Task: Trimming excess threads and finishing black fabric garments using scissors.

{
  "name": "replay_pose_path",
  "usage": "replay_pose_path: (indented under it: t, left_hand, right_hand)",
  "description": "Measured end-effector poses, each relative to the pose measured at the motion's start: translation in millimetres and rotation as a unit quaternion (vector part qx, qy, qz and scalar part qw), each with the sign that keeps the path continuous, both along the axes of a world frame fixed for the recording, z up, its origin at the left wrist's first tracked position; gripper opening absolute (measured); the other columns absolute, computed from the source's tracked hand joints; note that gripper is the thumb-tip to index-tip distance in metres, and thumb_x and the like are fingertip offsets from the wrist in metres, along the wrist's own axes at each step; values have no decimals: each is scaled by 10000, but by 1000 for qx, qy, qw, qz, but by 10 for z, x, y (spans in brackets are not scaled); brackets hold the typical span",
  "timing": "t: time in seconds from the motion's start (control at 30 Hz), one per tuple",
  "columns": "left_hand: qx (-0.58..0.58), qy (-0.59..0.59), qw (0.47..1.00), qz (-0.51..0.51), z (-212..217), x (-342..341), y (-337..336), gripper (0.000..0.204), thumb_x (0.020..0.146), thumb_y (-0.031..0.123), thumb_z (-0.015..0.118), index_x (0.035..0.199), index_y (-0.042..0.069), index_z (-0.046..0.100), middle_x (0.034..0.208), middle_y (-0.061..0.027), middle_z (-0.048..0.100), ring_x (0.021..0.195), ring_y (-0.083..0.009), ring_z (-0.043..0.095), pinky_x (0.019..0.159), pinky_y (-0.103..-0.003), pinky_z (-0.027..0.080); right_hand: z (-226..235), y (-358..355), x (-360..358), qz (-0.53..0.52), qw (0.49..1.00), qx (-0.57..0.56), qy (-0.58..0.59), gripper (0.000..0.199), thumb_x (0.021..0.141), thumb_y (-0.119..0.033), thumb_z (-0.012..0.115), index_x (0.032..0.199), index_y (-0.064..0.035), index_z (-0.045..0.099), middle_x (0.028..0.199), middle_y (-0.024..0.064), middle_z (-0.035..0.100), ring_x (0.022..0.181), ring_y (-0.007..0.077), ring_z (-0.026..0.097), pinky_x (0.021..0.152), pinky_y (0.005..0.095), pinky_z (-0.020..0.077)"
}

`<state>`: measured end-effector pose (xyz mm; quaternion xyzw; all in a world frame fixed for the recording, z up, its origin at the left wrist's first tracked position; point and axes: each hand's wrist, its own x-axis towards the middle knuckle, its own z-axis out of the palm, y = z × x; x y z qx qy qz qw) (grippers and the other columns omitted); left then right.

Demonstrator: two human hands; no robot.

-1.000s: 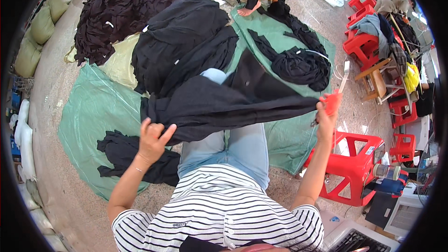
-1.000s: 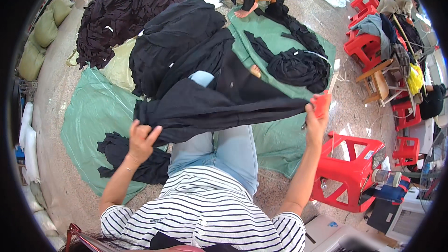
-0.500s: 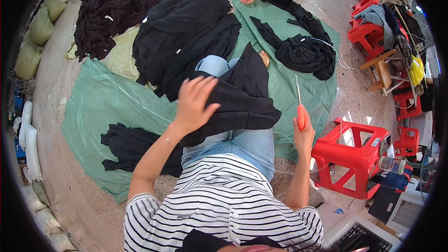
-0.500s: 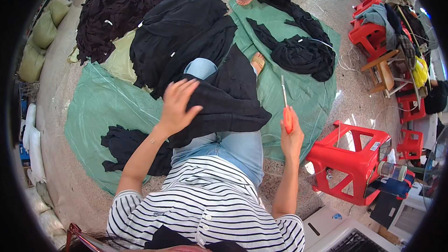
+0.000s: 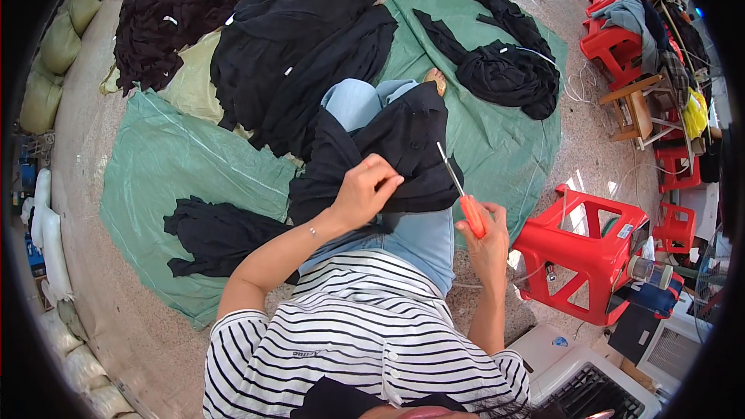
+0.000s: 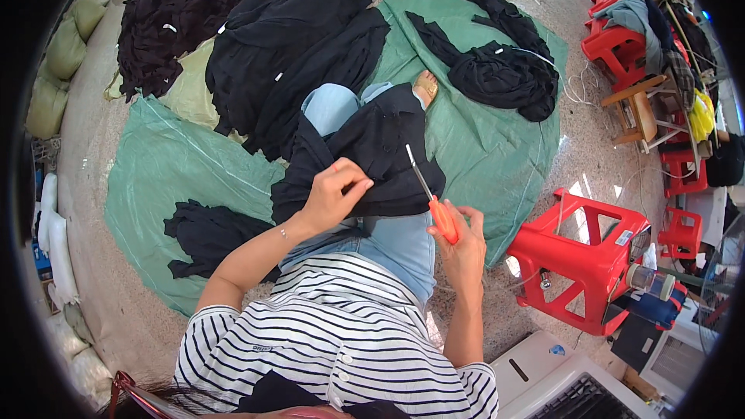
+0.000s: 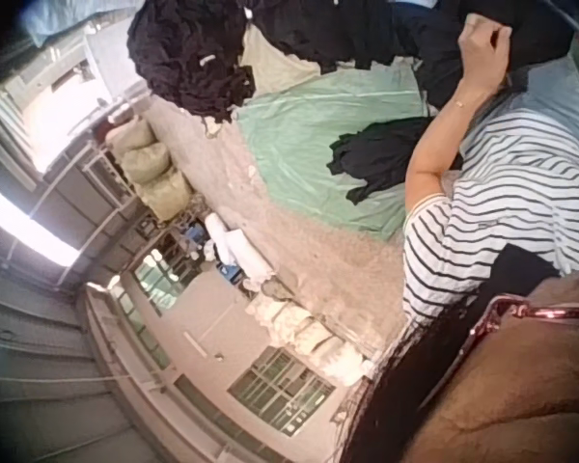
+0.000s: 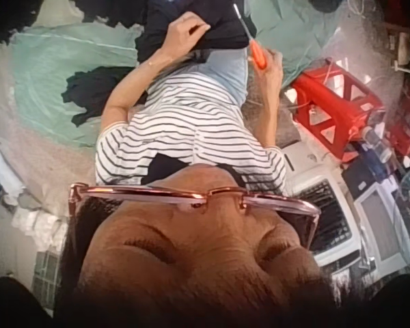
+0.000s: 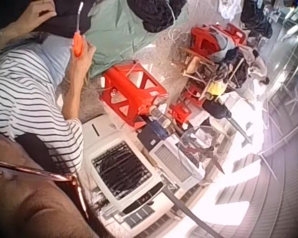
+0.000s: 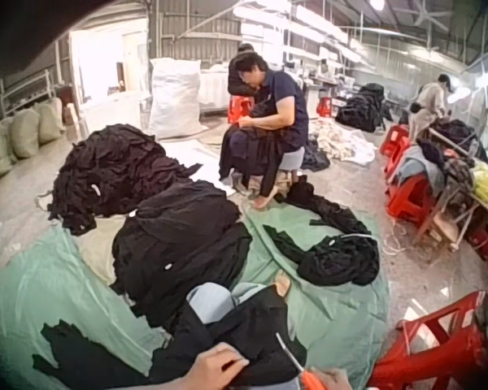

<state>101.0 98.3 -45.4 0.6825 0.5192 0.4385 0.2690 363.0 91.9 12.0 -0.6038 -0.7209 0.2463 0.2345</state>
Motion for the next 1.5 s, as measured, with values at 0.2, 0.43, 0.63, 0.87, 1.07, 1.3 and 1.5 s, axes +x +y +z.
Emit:
replay_pose_path:
  t: [0.2, 0.43, 0.63, 0.87, 1.07, 1.3, 1.5]
  left_hand:
    - [-38, 21, 999, -1, -142, 86, 163, 319, 765, 44, 753, 1056, 62, 624, 856, -89, 606, 740, -255, 638, 663, -349, 527]
    - [-38, 46, 991, 123, -138, 297, 156, 207, 752, 42, 743, 921, 62, 626, 814, -71, 614, 782, -276, 646, 658, -354, 529]
    - [-30, -49, 993, 104, -251, 309, 155, 194, 772, 9, 706, 951, 37, 636, 823, -90, 607, 741, -243, 643, 648, -341, 533]
    - [-72, -44, 996, 20, -221, 184, 243, 174, 781, -35, 689, 938, 16, 636, 800, -78, 581, 662, -185, 617, 628, -284, 515]
    - [-113, -99, 988, 22, -250, 204, 264, 165, 766, -16, 713, 890, 6, 607, 774, -84, 591, 657, -182, 625, 627, -299, 515]
    - [-147, -142, 978, 32, -247, 221, 265, 157, 767, -4, 717, 882, -3, 609, 792, -86, 642, 682, -157, 651, 644, -275, 534]
    - [-133, -134, 982, 15, -168, 212, 278, 123, 784, -1, 700, 886, 3, 632, 801, -80, 642, 665, -157, 648, 628, -271, 527]
  right_hand:
    - [301, -139, 22, 24, 998, -50, -7, 436, 792, -349, 781, 1115, -78, 673, 1002, 137, 687, 869, 344, 669, 738, 392, 521]
    - [430, -221, 16, 15, 997, -61, -46, 410, 782, -360, 784, 1069, -87, 678, 978, 108, 698, 819, 342, 678, 695, 392, 524]
    - [447, -229, -30, 41, 996, -42, -70, 382, 793, -367, 777, 1027, -81, 683, 922, 119, 697, 770, 360, 667, 644, 414, 509]
    - [506, -267, -52, 18, 986, -59, -156, 386, 818, -428, 752, 870, -65, 633, 723, 151, 661, 622, 389, 634, 541, 450, 470]
    - [460, -302, -51, 28, 987, -40, -150, 400, 831, -433, 744, 824, -58, 604, 603, 170, 591, 564, 413, 586, 500, 455, 432]
    - [421, -264, -61, 36, 981, -45, -184, 457, 837, -468, 724, 747, -52, 557, 618, 159, 612, 547, 394, 597, 484, 464, 441]
    - [418, -228, -104, -7, 988, -51, -147, 404, 831, -427, 744, 812, -46, 611, 699, 165, 640, 598, 402, 617, 532, 470, 462]
